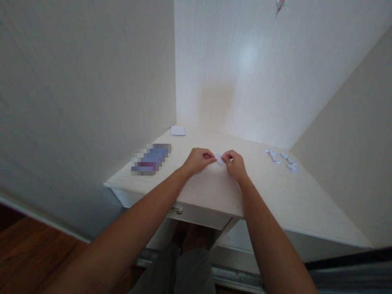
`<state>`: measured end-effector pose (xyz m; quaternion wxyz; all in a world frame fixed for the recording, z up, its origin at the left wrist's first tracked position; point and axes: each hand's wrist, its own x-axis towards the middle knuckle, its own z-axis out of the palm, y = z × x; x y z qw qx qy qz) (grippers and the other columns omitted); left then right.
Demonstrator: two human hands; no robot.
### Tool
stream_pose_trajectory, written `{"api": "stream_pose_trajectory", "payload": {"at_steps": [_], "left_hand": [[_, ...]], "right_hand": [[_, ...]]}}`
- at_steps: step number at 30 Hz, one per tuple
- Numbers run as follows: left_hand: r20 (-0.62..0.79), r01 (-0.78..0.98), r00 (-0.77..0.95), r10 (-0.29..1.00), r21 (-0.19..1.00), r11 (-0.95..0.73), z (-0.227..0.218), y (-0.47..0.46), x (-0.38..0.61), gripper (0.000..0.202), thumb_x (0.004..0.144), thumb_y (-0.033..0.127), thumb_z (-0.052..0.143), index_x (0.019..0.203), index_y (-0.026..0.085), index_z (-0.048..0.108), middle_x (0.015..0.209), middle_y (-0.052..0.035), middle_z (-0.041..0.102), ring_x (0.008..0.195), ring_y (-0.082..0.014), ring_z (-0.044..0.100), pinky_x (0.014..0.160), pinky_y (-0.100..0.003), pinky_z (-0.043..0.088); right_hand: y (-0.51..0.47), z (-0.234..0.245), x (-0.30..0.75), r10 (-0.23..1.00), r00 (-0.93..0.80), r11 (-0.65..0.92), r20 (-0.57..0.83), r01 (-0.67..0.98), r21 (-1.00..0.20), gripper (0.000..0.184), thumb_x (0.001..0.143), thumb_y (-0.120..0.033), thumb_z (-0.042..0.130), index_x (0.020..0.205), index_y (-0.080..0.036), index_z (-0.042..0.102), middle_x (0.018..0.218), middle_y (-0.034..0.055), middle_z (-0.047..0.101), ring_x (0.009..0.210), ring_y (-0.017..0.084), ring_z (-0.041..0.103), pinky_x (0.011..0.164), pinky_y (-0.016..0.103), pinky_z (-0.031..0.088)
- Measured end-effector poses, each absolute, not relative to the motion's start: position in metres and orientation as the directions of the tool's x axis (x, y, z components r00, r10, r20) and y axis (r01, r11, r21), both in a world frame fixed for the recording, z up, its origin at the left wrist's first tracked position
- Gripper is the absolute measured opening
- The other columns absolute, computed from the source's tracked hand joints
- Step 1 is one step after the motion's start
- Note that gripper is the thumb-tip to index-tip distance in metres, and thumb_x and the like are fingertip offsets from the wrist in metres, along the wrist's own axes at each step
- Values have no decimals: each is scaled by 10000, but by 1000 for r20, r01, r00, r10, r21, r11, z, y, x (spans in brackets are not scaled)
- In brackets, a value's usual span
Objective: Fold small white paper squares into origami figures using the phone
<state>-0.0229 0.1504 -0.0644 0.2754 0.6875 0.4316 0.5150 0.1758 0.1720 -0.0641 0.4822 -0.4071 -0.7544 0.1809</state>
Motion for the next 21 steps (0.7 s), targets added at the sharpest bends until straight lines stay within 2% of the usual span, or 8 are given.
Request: {"api": "stream_pose_trajectory", "payload": {"at_steps": [4,8,14,21], "left_hand": [[460,331,65,885,827,-455,-63,149,-23,115,692,246,842,721,163,769,655,-35,723,611,-151,630,615,-265,481],[450,262,45,892,856,-445,-64,151,-20,153,669,247,850,721,152,741,660,-35,718,596,-144,633,591,-258,490],[426,59,29,904,902,-427,-68,153,-12,256,708,279,814,848,135,655,741,-53,734,645,-168,701,613,-296,578],[398,-30,35,917,917,-397,-70,152,-13,358,694,218,824,983,133,632,714,-41,742,606,-168,715,617,-292,579]], "right_hand": [[171,-65,175,788,-212,604,578,448,-659,108,819,-269,604,741,-214,653,791,53,687,779,216,600,770,351,470],[171,-63,176,783,-223,612,581,444,-654,109,818,-271,598,747,-210,655,794,58,689,776,217,607,767,350,472],[170,-62,175,783,-213,612,584,433,-662,125,822,-285,591,762,-202,664,810,63,705,772,213,618,765,349,481],[169,-62,176,797,-196,590,571,449,-671,133,811,-283,596,742,-199,674,784,65,710,759,215,617,759,351,479]]}}
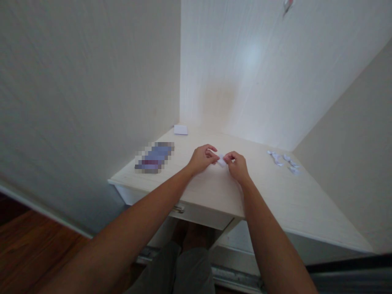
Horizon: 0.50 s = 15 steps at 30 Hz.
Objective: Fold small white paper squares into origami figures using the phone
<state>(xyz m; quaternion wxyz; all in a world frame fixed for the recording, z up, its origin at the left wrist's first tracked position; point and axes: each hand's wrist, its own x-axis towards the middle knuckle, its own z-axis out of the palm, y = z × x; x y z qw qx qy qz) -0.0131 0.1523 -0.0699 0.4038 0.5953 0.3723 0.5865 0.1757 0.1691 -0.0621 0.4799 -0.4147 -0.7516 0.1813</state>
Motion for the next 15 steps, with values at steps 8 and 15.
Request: {"api": "stream_pose_trajectory", "payload": {"at_steps": [8,15], "left_hand": [[367,-44,3,930,929,-367,-73,156,-12,336,692,168,816,963,135,621,648,-18,723,570,-167,704,596,-295,580],[351,-67,14,936,935,-350,-70,153,-9,415,686,210,850,1034,120,644,763,-53,748,682,-181,727,605,-304,609]], "right_hand": [[170,-63,174,816,-170,564,553,449,-693,149,807,-296,596,740,-198,687,786,69,725,760,216,626,758,347,481],[170,-63,173,819,-157,559,552,431,-708,170,801,-316,584,739,-197,688,765,58,718,737,211,619,727,338,472]]}}
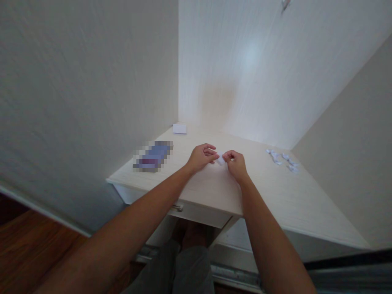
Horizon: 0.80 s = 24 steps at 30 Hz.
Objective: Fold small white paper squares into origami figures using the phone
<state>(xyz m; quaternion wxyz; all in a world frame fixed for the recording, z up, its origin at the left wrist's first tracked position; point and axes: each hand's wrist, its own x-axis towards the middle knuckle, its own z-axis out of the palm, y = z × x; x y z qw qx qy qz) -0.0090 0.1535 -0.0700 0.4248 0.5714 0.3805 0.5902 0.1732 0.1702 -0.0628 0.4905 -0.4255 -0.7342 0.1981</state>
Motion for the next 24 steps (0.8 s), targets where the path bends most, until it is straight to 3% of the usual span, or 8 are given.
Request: {"api": "stream_pose_trajectory", "payload": {"at_steps": [5,12,16,24], "left_hand": [[337,-36,41,940,941,-336,-68,151,-9,393,688,194,858,1017,108,661,699,-41,737,578,-162,710,573,-268,571],[317,-26,74,945,948,-316,-68,148,-3,460,698,191,866,1099,118,652,689,-25,734,610,-177,736,586,-256,559],[303,-17,69,950,953,-303,-69,150,-2,431,683,180,884,1044,111,659,638,-14,715,568,-171,724,549,-233,532],[259,-41,87,962,966,-256,-77,155,1,548,657,211,915,1113,66,650,690,-60,741,591,-196,730,574,-303,599]], "right_hand": [[171,-64,172,819,-166,564,549,407,-718,169,795,-319,585,729,-198,682,759,53,712,734,206,620,737,336,477],[171,-65,171,824,-166,560,542,382,-735,157,790,-323,593,747,-198,679,770,52,716,736,204,623,756,340,484],[170,-66,170,824,-172,561,539,371,-740,143,786,-309,598,732,-201,675,762,47,715,738,203,623,754,339,486],[170,-66,169,833,-155,549,531,347,-760,144,774,-318,596,723,-201,663,743,42,701,726,201,613,741,336,478]]}}
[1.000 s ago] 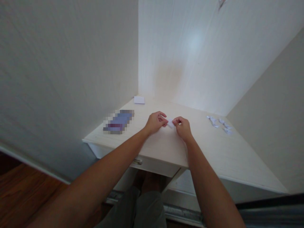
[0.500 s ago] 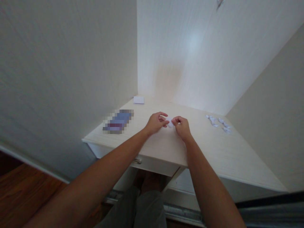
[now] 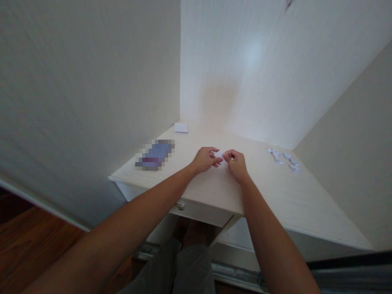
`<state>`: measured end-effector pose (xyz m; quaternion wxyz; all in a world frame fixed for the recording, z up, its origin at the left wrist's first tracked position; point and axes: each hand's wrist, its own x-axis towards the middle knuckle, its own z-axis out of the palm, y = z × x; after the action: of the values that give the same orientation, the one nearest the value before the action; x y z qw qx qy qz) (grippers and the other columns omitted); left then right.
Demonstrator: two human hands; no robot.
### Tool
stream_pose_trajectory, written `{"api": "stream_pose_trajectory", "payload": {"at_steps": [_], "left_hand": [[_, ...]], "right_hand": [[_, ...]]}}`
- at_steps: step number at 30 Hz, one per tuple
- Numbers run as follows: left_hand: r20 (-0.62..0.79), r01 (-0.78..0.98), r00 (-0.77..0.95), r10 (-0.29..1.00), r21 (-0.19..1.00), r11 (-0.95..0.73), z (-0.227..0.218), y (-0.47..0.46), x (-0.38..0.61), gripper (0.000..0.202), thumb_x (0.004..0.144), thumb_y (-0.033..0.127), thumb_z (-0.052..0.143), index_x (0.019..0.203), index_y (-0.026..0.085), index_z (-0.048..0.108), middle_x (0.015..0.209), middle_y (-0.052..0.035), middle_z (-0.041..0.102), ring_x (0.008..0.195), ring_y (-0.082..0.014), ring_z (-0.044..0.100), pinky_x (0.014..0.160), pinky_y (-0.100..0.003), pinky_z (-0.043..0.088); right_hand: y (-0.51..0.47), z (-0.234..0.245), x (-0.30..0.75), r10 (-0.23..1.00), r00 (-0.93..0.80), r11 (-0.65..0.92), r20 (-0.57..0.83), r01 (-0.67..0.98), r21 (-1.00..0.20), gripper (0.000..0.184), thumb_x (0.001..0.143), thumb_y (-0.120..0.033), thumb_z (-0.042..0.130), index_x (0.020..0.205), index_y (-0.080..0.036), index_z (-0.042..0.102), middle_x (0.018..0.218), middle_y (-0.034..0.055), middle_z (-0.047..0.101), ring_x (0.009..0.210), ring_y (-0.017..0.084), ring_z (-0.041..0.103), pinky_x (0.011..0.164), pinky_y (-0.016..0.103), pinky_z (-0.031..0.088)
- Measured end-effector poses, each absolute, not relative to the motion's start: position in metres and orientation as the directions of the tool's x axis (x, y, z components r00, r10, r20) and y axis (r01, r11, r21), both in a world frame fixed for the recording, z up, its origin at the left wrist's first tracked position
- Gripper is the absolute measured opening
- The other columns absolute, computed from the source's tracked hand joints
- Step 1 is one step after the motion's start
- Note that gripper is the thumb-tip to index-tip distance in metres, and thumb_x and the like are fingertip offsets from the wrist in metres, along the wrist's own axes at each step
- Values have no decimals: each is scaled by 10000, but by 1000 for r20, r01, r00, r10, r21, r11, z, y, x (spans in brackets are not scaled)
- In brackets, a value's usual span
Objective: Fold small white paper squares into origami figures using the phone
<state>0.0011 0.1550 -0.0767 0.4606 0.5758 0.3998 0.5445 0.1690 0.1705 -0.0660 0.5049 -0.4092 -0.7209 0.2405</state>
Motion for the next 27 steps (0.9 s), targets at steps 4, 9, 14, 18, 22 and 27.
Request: {"api": "stream_pose_trajectory", "payload": {"at_steps": [4,9,14,18,22,27], "left_hand": [[244,-29,84,966,970,-243,-77,155,1,624,675,212,905,1215,64,628,664,-33,726,571,-182,718,555,-290,598],[236,19,105,966,971,-240,-76,153,0,714,649,174,906,1287,64,605,656,-17,724,531,-153,686,539,-267,579],[250,73,120,961,963,-260,-79,154,0,742,677,164,866,1348,70,563,664,-8,722,510,-130,652,502,-232,525],[269,109,155,951,952,-287,-79,155,-1,678,654,202,873,1273,92,619,638,23,700,436,-91,566,441,-195,435],[278,128,190,941,944,-305,-76,154,-1,526,633,200,865,1121,109,691,603,41,672,428,-85,540,434,-187,398],[256,155,211,943,944,-291,-73,150,-1,273,697,283,827,885,114,724,628,-12,702,459,-96,555,464,-202,421]], "right_hand": [[170,-65,168,840,-139,538,525,343,-770,153,763,-332,604,712,-200,662,724,39,690,710,200,597,728,338,468],[169,-65,167,851,-119,520,511,316,-793,180,768,-366,591,712,-203,644,722,37,683,707,197,590,712,331,467],[168,-65,165,859,-117,510,498,291,-810,181,752,-370,601,702,-202,645,719,41,678,694,194,584,703,326,464],[169,-66,165,867,-94,496,490,271,-825,184,757,-375,595,717,-201,638,722,40,676,696,194,585,687,321,459],[170,-67,164,869,-96,493,485,249,-834,178,750,-366,611,709,-198,649,715,36,677,692,192,588,693,319,462],[175,-72,168,874,-66,484,482,223,-846,194,765,-377,634,738,-187,667,714,31,675,675,186,574,672,317,446]]}}
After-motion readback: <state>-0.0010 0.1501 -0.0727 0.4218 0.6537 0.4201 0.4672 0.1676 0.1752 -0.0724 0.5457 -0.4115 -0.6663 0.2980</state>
